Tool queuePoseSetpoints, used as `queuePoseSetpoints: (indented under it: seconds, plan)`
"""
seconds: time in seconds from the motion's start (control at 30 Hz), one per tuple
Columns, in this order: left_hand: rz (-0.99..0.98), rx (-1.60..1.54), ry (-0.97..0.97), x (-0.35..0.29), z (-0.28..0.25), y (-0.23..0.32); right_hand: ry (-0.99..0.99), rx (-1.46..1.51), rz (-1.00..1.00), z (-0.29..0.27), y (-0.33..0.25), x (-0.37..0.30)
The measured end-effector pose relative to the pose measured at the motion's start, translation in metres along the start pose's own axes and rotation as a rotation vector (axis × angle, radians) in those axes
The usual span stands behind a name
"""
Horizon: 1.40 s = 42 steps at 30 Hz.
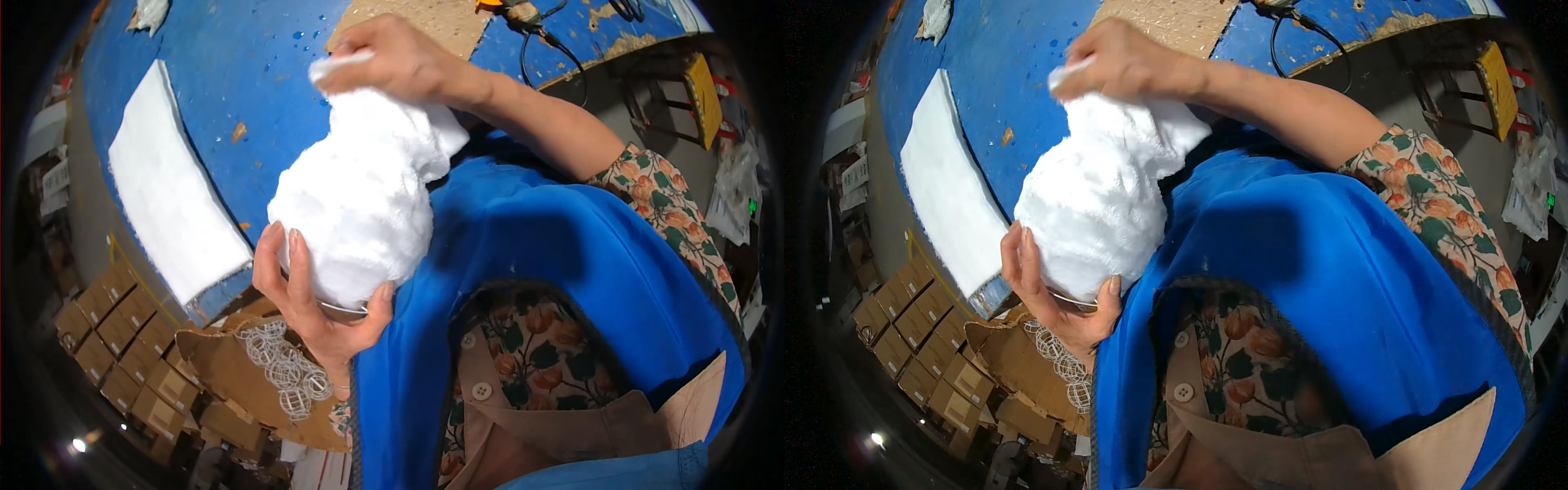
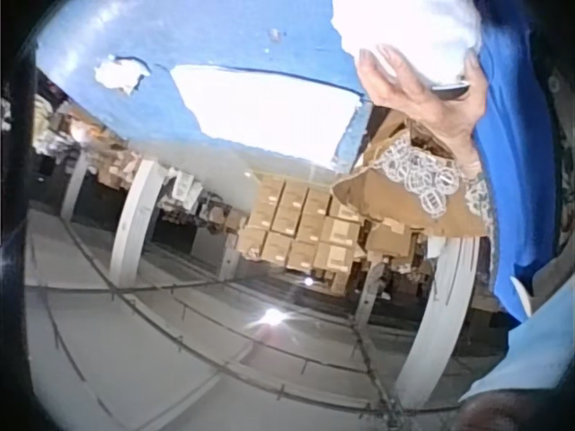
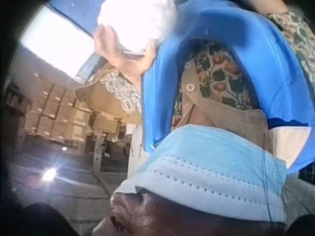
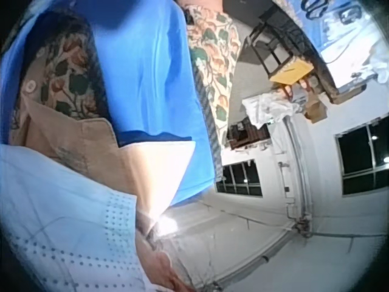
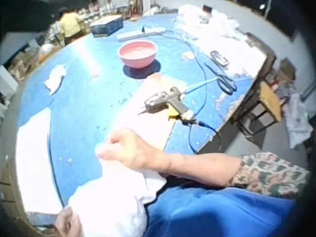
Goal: Assembling white plastic or foam rings and components using a hot glue gun.
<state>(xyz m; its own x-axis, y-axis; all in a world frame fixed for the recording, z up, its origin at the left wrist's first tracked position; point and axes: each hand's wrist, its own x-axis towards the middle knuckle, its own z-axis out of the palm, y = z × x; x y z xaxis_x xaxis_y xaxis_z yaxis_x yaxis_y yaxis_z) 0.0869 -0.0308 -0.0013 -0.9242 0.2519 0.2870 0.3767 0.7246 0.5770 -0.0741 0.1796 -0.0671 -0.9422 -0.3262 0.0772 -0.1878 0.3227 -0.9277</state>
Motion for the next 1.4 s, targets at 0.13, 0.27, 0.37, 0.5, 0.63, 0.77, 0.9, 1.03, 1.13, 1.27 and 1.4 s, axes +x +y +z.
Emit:
queuePoseSetpoints:
  seconds: [0.13,0.27,0.37,0.5,0.63,0.77,0.9,1.03,1.13,1.27,1.4]
  plan:
    - [0.025,0.053,0.082,-0.012,-0.002,-0.007,0.168,0.423,0.178,-0.028,0.042,-0.009]
    - [0.006,0.034,0.145,-0.021,0.000,-0.015,-0.024,0.306,0.296,-0.025,-0.003,-0.041]
    - [-0.046,0.041,0.112,-0.016,-0.001,-0.010,-0.278,0.272,0.221,-0.009,-0.005,-0.041]
    - [-0.056,0.033,0.114,-0.015,-0.002,-0.008,-0.329,0.636,0.143,-0.002,-0.020,-0.038]
    - [-0.087,0.022,0.120,-0.017,-0.001,-0.005,-0.429,0.448,0.029,-0.008,-0.031,-0.042]
    - [-0.077,0.029,0.109,-0.018,-0.001,-0.006,-0.393,0.378,0.009,-0.010,-0.028,-0.046]
    - [-0.097,0.011,0.147,-0.019,0.002,-0.006,-0.443,0.455,0.007,-0.008,-0.022,-0.041]
    - [-0.078,0.025,0.126,-0.014,0.000,-0.009,-0.418,0.604,-0.007,-0.003,-0.019,-0.043]
    - [-0.084,0.027,0.139,-0.015,0.001,-0.011,-0.417,0.406,0.047,-0.007,-0.023,-0.042]
    - [0.202,0.147,0.171,-0.006,-0.002,-0.014,-0.345,0.436,-0.057,-0.011,-0.034,-0.043]
    - [0.570,0.333,0.411,0.015,-0.007,-0.028,-0.215,0.355,-0.694,-0.011,-0.055,-0.019]
